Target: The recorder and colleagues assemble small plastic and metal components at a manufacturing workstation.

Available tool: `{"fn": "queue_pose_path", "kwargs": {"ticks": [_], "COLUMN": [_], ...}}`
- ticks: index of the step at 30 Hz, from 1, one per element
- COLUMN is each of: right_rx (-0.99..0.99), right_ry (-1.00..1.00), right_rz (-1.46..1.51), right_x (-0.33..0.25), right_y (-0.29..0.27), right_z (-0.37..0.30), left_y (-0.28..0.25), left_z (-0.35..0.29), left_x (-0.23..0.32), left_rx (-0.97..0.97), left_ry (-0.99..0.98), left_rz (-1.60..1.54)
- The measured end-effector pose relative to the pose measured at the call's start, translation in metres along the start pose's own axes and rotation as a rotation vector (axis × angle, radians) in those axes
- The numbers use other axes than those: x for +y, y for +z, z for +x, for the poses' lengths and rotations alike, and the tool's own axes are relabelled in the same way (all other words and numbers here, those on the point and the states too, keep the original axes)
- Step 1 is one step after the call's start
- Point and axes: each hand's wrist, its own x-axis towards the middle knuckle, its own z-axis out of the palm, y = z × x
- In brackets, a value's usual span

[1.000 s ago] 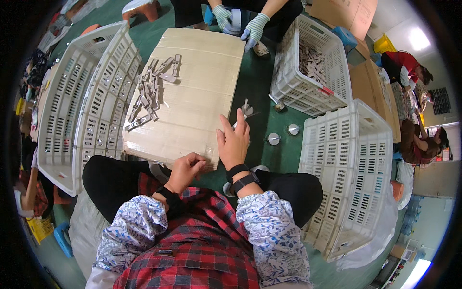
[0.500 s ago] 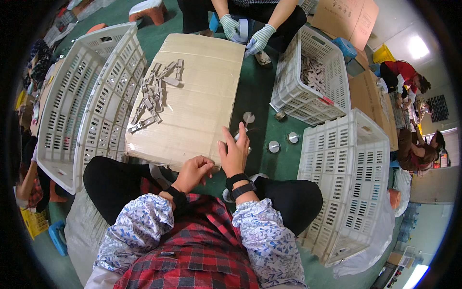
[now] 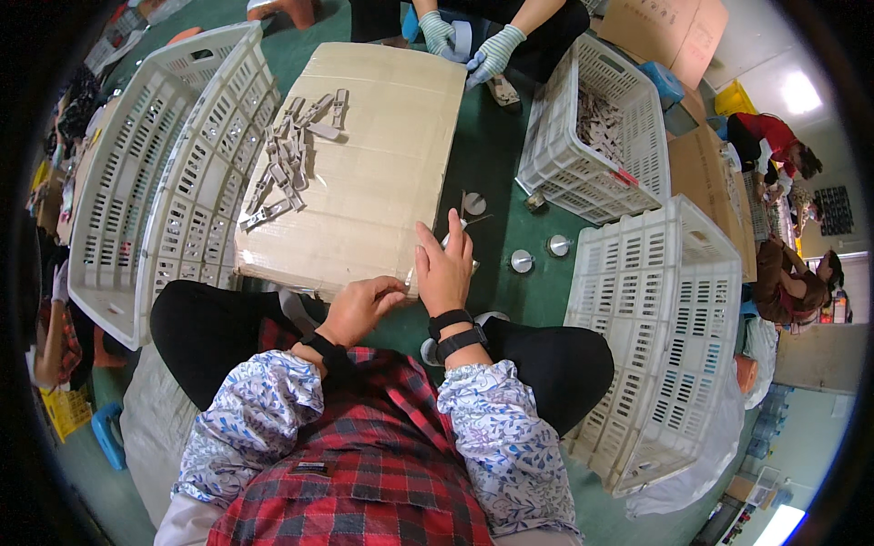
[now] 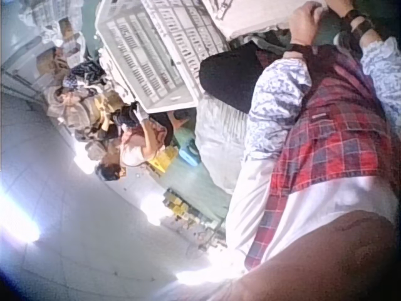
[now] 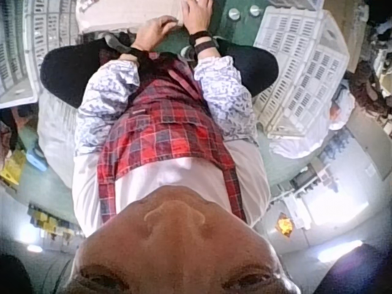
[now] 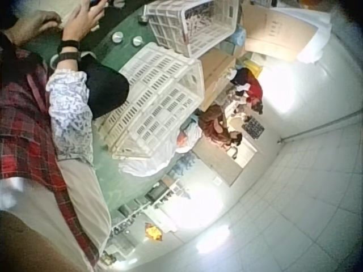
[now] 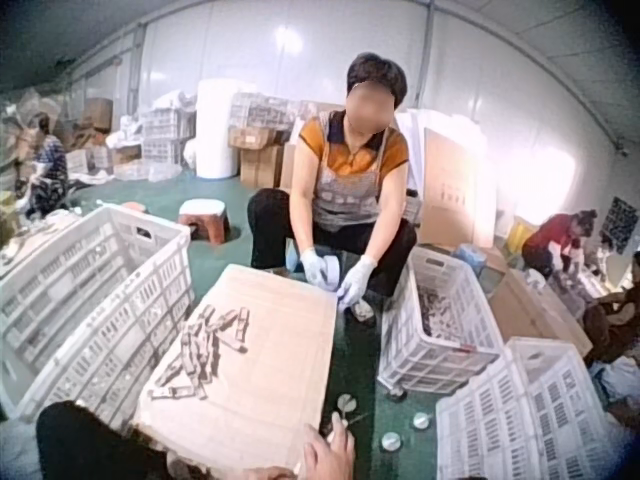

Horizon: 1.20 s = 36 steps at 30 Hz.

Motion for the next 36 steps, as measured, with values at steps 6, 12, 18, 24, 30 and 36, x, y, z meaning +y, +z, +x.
{"fn": "queue_pose_path", "kwargs": {"ticks": [6, 12, 18, 24, 30, 36], "right_rx": [0.003, -0.004, -0.011, 0.022, 0.014, 0.208], "right_ry": [-0.006, -0.054, -0.082, -0.109, -0.085, -0.087], "right_rz": [-0.035, -0.063, -0.07, -0.056, -0.055, -0.125], "right_x": [0.002, 0.003, -0.002, 0.001, -0.006, -0.029], "right_y": [-0.003, -0.01, -0.013, -0.019, -0.023, -0.036], "right_z": [-0.001, 0.004, 0.007, 0.003, 0.005, 0.051], "left_y": [-0.017, -0.017, -0.011, -0.011, -0.008, -0.01], "left_z": [-0.009, -0.007, -0.01, -0.012, -0.013, -0.006], "left_x": [0.02, 0.009, -0.006, -0.003, -0.009, -0.008], "left_rx": [-0.098, 0.0, 0.001, -0.036, -0.019, -0.015], "left_ry": [0.214, 0.548, 0.609, 0.573, 0.584, 0.583], "left_rz": [0.468, 0.666, 0.634, 0.626, 0.632, 0.604]}}
